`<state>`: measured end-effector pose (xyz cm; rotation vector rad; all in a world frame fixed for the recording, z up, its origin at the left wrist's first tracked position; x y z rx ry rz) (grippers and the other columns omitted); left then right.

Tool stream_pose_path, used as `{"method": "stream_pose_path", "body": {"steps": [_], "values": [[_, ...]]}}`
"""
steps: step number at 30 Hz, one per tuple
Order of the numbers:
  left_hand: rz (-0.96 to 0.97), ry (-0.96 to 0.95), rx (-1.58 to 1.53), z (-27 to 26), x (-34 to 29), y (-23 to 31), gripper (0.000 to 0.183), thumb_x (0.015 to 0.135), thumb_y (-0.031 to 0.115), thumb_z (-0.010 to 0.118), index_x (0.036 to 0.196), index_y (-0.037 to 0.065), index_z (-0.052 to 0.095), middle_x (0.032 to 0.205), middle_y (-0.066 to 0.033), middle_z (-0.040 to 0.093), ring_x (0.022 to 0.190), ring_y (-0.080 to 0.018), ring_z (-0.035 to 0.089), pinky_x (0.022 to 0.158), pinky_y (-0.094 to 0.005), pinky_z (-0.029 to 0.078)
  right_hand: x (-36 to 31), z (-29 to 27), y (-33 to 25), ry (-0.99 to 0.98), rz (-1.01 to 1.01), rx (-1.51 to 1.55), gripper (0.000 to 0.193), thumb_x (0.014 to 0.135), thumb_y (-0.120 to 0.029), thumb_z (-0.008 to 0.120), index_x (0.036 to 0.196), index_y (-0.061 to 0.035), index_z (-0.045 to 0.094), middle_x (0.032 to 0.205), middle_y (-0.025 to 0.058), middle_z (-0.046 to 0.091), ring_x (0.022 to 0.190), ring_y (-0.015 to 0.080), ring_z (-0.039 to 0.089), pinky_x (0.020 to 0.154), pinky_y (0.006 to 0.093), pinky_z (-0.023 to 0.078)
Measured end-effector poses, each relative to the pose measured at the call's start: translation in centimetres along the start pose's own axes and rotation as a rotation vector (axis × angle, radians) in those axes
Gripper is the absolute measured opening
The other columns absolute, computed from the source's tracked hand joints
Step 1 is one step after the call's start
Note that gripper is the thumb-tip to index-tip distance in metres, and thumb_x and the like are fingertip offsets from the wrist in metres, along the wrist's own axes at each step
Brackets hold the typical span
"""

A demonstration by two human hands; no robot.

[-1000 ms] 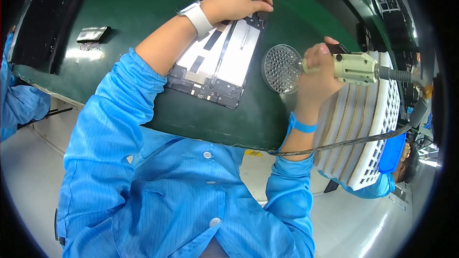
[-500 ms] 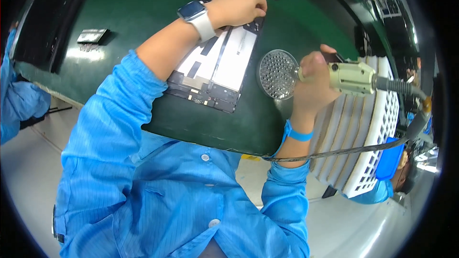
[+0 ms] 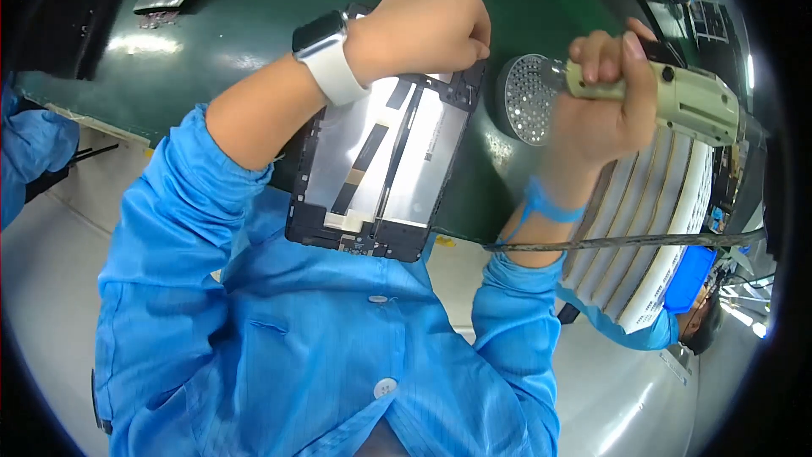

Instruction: The person assembles tablet devices by fitting components onto tablet frames, driving screws with an electric screwdriver, and placing the devices on the conveyor belt.

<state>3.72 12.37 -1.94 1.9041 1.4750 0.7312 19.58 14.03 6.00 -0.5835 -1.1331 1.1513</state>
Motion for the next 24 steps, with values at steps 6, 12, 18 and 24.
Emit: {"method": "stream_pose_path", "body": {"steps": [6,12,18,24], "values": [[0.033,0.037,0.022,0.4,0.0,0.0,0.014,0.080,0.015,0.067,0.086,0.006,0.076,0.076,-0.0113,0.070,0.073,-0.0284,0.068,0.070,-0.0372,0.054,-1.1,-0.2,2.6,0.029,0.049,-0.060,0.021,0.084,-0.006,0.060,0.099,0.0079,0.059,0.059,0.0044,0.044,0.049,0.0139,0.042,0.052,0.0312,0.040],[0.045,0.049,0.032,0.3,0.1,0.2,0.015,0.079,0.016,0.067,0.086,0.006,0.076,0.074,-0.0117,0.070,0.071,-0.0279,0.068,0.069,-0.0374,0.053,-1.1,-0.2,3.1,0.063,0.079,-0.027,0.020,0.082,-0.008,0.060,0.096,0.0066,0.058,0.058,0.0041,0.045,0.049,0.0140,0.042,0.053,0.0330,0.041],[0.027,0.050,0.041,0.2,0.0,0.1,0.014,0.080,0.016,0.068,0.087,0.006,0.076,0.074,-0.0121,0.070,0.070,-0.0276,0.068,0.069,-0.0370,0.053,-1.1,0.3,3.8,0.015,0.060,-0.041,0.019,0.082,-0.007,0.060,0.094,0.0071,0.058,0.057,0.0044,0.045,0.048,0.0146,0.044,0.052,0.0318,0.041],[0.022,0.043,0.044,0.4,0.2,0.3,0.014,0.081,0.017,0.069,0.088,0.006,0.076,0.074,-0.0124,0.070,0.071,-0.0278,0.068,0.070,-0.0368,0.054,-1.3,0.4,3.8,-0.007,0.040,-0.033,0.014,0.082,-0.003,0.059,0.093,0.0068,0.060,0.057,0.0053,0.046,0.047,0.0146,0.045,0.049,0.0298,0.040]]}}
Point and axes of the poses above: each hand's wrist, its own x-axis towards the middle knuckle, its own z-axis out of the palm, y = z × x, the point moved 4 cm from there along x, towards the middle knuckle
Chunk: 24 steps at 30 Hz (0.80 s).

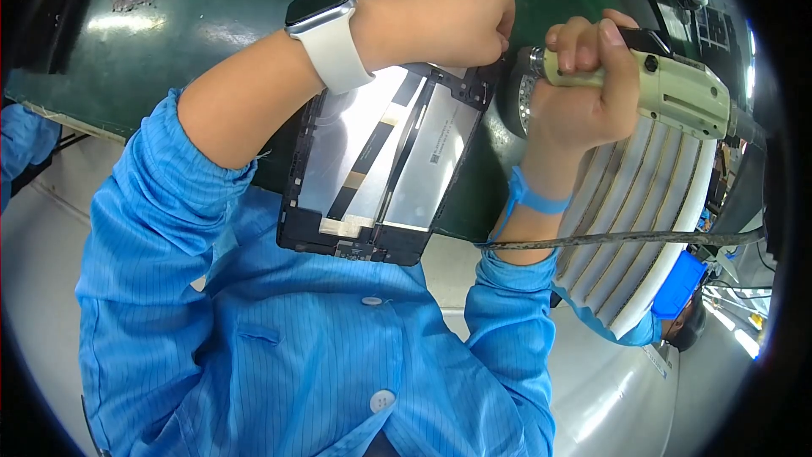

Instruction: The person assembles tablet devices by fitting components onto tablet frames, driving screws with an electric screwdriver, and placing the devices on the conveyor belt.

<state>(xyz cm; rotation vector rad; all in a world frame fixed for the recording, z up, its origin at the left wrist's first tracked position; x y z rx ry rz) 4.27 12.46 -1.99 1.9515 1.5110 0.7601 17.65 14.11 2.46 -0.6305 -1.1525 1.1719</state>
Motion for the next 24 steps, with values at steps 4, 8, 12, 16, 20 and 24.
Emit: {"method": "stream_pose_path", "body": {"steps": [4,8,12,16,20,24], "values": [[-0.022,-0.006,0.003,-0.2,-0.1,-0.3,0.015,0.081,0.018,0.069,0.088,0.006,0.076,0.076,-0.0123,0.071,0.073,-0.0278,0.069,0.071,-0.0364,0.054,-0.1,0.3,0.3,-0.044,-0.053,-0.052,0.015,0.082,-0.002,0.059,0.094,0.0072,0.060,0.057,0.0055,0.046,0.047,0.0146,0.045,0.048,0.0300,0.039],[-0.002,-0.033,-0.040,0.3,0.1,-0.6,0.013,0.081,0.014,0.069,0.090,0.006,0.075,0.082,-0.0111,0.071,0.078,-0.0266,0.069,0.074,-0.0360,0.054,0.0,-0.3,-0.4,0.029,-0.006,0.003,0.018,0.084,-0.004,0.057,0.097,0.0082,0.058,0.058,0.0050,0.046,0.049,0.0139,0.043,0.050,0.0312,0.040],[0.237,-0.020,-0.179,0.3,-0.1,-0.4,0.017,0.080,0.012,0.073,0.096,0.005,0.074,0.089,-0.0086,0.069,0.084,-0.0252,0.068,0.077,-0.0346,0.054,0.1,-0.4,-1.6,-0.003,0.007,0.053,0.028,0.085,-0.014,0.056,0.105,0.0057,0.056,0.058,0.0016,0.041,0.052,0.0139,0.044,0.059,0.0326,0.041],[0.250,-0.086,-0.243,0.2,-0.2,-0.1,0.021,0.079,0.017,0.077,0.095,0.005,0.074,0.089,-0.0067,0.068,0.082,-0.0246,0.067,0.076,-0.0336,0.052,0.0,-0.1,-1.8,-0.032,0.007,0.018,0.030,0.084,-0.015,0.057,0.107,0.0046,0.055,0.058,0.0008,0.040,0.053,0.0141,0.044,0.061,0.0342,0.042],[0.195,-0.148,-0.256,0.2,0.1,0.1,0.017,0.079,0.018,0.076,0.091,0.006,0.074,0.088,-0.0054,0.068,0.081,-0.0236,0.067,0.074,-0.0334,0.052,-0.1,-0.2,-1.8,-0.039,0.023,0.038,0.030,0.084,-0.015,0.057,0.108,0.0040,0.056,0.058,0.0009,0.041,0.053,0.0141,0.044,0.060,0.0345,0.042],[0.201,-0.129,-0.201,0.3,-0.1,-0.2,0.014,0.080,0.017,0.076,0.087,0.005,0.074,0.088,-0.0037,0.068,0.080,-0.0224,0.067,0.072,-0.0332,0.051,-0.4,-0.2,-1.9,-0.021,0.034,0.042,0.030,0.085,-0.015,0.057,0.108,0.0037,0.056,0.058,0.0011,0.042,0.053,0.0141,0.045,0.060,0.0344,0.042]]}}
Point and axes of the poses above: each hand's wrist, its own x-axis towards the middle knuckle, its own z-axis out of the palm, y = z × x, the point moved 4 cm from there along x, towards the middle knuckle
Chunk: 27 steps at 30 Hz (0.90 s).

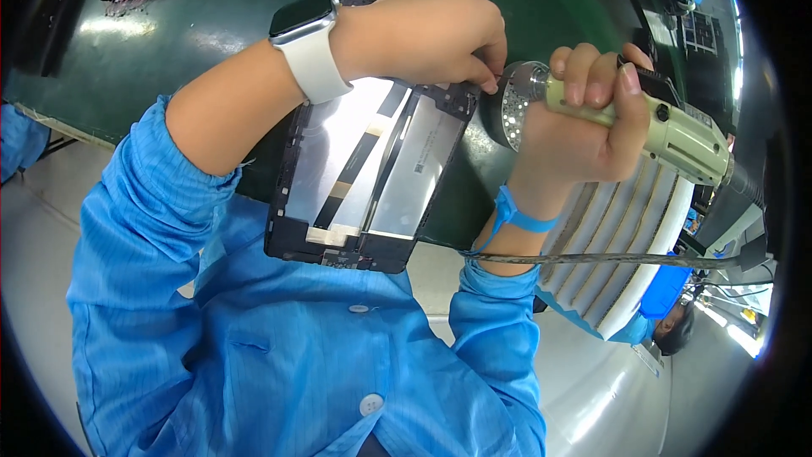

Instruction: The person assembles tablet devices by fitting components onto tablet frames, driving screws with an electric screwdriver, and placing the devices on the conveyor belt.

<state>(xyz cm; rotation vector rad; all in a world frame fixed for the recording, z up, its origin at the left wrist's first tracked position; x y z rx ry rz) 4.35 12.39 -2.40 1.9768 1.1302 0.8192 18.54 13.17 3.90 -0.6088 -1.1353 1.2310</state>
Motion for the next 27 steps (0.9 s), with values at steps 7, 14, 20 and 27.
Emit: {"method": "stream_pose_path", "body": {"steps": [7,14,20,27], "values": [[0.007,-0.029,-0.070,0.26,0.51,0.17,0.011,0.078,0.012,0.077,0.084,0.004,0.073,0.088,-0.0038,0.068,0.079,-0.0211,0.067,0.071,-0.0318,0.052,-0.30,0.00,-0.50,0.002,0.006,0.010,0.029,0.084,-0.015,0.057,0.106,0.0045,0.056,0.059,0.0017,0.044,0.053,0.0136,0.045,0.060,0.0339,0.042],[-0.009,-0.015,-0.060,-0.07,0.26,0.04,0.013,0.076,0.012,0.079,0.083,0.003,0.072,0.086,-0.0046,0.068,0.076,-0.0214,0.067,0.070,-0.0317,0.052,-0.25,0.21,0.37,0.020,0.013,-0.005,0.027,0.083,-0.012,0.059,0.103,0.0050,0.057,0.058,0.0025,0.044,0.050,0.0132,0.044,0.056,0.0330,0.043],[-0.005,-0.019,-0.060,0.11,0.39,0.08,0.013,0.076,0.012,0.078,0.083,0.003,0.072,0.085,-0.0050,0.067,0.077,-0.0217,0.067,0.070,-0.0319,0.052,-0.22,0.02,0.32,-0.015,0.005,0.003,0.025,0.083,-0.011,0.059,0.103,0.0050,0.058,0.057,0.0028,0.044,0.050,0.0135,0.045,0.055,0.0317,0.042],[0.013,-0.025,-0.076,0.03,0.24,-0.09,0.013,0.076,0.010,0.077,0.086,0.002,0.071,0.086,-0.0058,0.067,0.078,-0.0224,0.066,0.072,-0.0326,0.052,-0.28,0.41,0.43,-0.040,0.031,-0.042,0.026,0.085,-0.015,0.058,0.103,0.0028,0.055,0.058,0.0009,0.041,0.053,0.0132,0.042,0.059,0.0328,0.039]]}}
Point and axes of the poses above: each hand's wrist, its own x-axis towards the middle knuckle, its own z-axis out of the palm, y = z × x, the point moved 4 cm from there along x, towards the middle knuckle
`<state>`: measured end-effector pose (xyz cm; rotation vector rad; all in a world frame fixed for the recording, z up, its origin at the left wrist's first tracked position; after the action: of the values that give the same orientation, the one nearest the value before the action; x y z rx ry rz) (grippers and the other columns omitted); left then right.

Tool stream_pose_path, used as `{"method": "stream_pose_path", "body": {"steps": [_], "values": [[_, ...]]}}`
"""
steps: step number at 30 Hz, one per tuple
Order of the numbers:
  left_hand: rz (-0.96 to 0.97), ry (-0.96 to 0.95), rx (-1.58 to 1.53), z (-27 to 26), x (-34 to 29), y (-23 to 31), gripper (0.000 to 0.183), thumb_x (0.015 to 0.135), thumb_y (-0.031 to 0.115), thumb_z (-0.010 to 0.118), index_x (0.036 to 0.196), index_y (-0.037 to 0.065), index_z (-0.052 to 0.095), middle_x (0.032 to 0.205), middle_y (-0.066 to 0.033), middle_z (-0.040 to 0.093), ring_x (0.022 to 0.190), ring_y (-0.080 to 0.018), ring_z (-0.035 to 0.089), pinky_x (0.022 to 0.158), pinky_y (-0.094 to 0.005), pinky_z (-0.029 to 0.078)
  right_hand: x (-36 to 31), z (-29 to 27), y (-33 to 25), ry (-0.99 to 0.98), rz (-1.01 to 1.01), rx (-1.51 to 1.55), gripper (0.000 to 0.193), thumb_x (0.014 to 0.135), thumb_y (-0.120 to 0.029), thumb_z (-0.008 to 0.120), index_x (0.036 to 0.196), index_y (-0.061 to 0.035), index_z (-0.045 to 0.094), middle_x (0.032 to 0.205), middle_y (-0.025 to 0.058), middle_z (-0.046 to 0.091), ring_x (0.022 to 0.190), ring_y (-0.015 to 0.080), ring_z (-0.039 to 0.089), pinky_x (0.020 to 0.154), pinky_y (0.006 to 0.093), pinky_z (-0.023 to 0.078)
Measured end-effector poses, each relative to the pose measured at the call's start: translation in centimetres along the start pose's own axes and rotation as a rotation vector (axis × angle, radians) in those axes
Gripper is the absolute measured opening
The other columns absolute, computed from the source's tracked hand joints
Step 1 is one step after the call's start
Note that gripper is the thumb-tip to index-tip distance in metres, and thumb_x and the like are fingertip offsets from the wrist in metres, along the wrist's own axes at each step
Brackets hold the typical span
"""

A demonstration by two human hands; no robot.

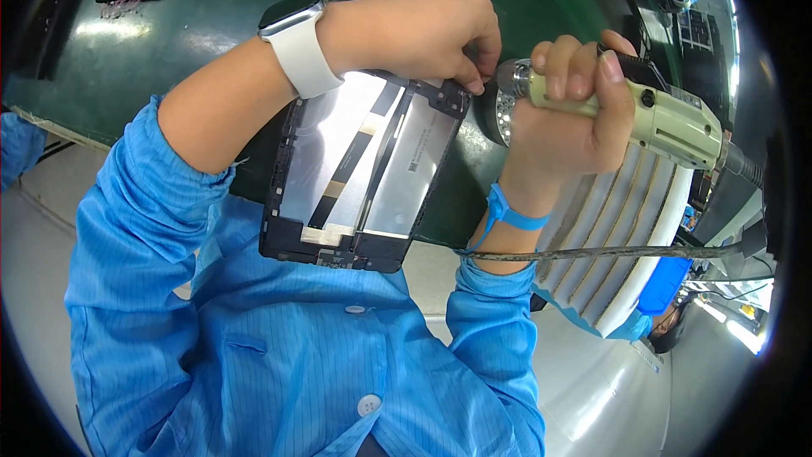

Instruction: The person assembles tablet devices by fitting components onto tablet frames, driving screws with an electric screwdriver, and placing the devices on the conveyor belt.

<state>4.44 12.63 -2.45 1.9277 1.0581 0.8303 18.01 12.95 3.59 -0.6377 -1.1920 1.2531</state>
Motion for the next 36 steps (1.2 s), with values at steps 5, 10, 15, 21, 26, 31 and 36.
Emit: {"method": "stream_pose_path", "body": {"steps": [5,10,15,21,26,31,36], "values": [[0.147,0.023,-0.034,-0.5,0.2,-0.5,0.017,0.079,0.008,0.075,0.093,-0.001,0.072,0.087,-0.0112,0.068,0.080,-0.0255,0.067,0.074,-0.0347,0.053,0.2,-0.4,-0.4,0.067,-0.020,0.033,0.023,0.084,-0.011,0.057,0.101,0.0032,0.059,0.057,0.0027,0.043,0.050,0.0140,0.044,0.056,0.0326,0.042],[0.034,0.034,0.051,-0.7,0.2,-0.7,0.015,0.084,0.006,0.068,0.094,-0.005,0.073,0.087,-0.0181,0.071,0.079,-0.0288,0.070,0.074,-0.0347,0.055,0.6,-1.1,0.0,0.085,-0.037,0.024,0.022,0.085,-0.012,0.057,0.101,0.0033,0.059,0.058,0.0027,0.043,0.051,0.0138,0.043,0.059,0.0329,0.042],[0.043,0.049,0.056,-0.9,0.1,-0.5,0.015,0.084,0.006,0.068,0.092,-0.005,0.073,0.083,-0.0187,0.072,0.076,-0.0290,0.071,0.073,-0.0341,0.056,0.8,-0.4,1.2,0.082,-0.003,0.006,0.019,0.084,-0.008,0.059,0.098,0.0052,0.058,0.058,0.0033,0.043,0.050,0.0141,0.043,0.054,0.0322,0.041],[0.034,0.052,0.055,-0.8,0.2,-0.7,0.015,0.083,0.007,0.068,0.091,-0.005,0.073,0.082,-0.0190,0.071,0.074,-0.0288,0.070,0.072,-0.0342,0.056,0.9,-0.4,1.6,0.071,-0.020,0.009,0.013,0.083,-0.006,0.058,0.092,0.0043,0.057,0.057,0.0045,0.044,0.048,0.0146,0.043,0.051,0.0308,0.040],[0.057,0.063,0.057,-0.8,0.2,-0.7,0.015,0.083,0.006,0.068,0.092,-0.005,0.072,0.081,-0.0188,0.071,0.073,-0.0286,0.070,0.071,-0.0344,0.056,0.8,0.0,1.6,0.023,-0.026,-0.051,0.014,0.082,-0.005,0.058,0.092,0.0048,0.056,0.057,0.0043,0.044,0.047,0.0147,0.043,0.051,0.0309,0.040],[0.046,0.018,0.009,-0.9,0.3,-0.5,0.018,0.083,0.008,0.069,0.094,-0.005,0.072,0.087,-0.0180,0.071,0.079,-0.0269,0.070,0.074,-0.0349,0.055,0.6,-0.2,0.8,0.053,-0.018,-0.006,0.019,0.084,-0.010,0.057,0.097,0.0042,0.055,0.058,0.0028,0.042,0.050,0.0145,0.043,0.056,0.0332,0.041],[0.058,-0.006,-0.073,-0.6,-0.2,0.1,0.017,0.081,0.011,0.073,0.093,-0.002,0.072,0.093,-0.0126,0.070,0.085,-0.0248,0.069,0.076,-0.0333,0.054,0.5,-0.1,-0.4,0.001,-0.019,0.067,0.030,0.086,-0.016,0.054,0.109,0.0037,0.052,0.059,0.0011,0.041,0.054,0.0144,0.043,0.063,0.0351,0.041]]}}
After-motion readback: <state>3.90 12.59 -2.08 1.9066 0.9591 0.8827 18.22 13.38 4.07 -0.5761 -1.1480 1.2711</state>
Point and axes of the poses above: each hand's wrist, its own x-axis towards the middle knuckle, its own z-axis out of the palm, y = z × x, the point moved 4 cm from there along x, towards the middle knuckle
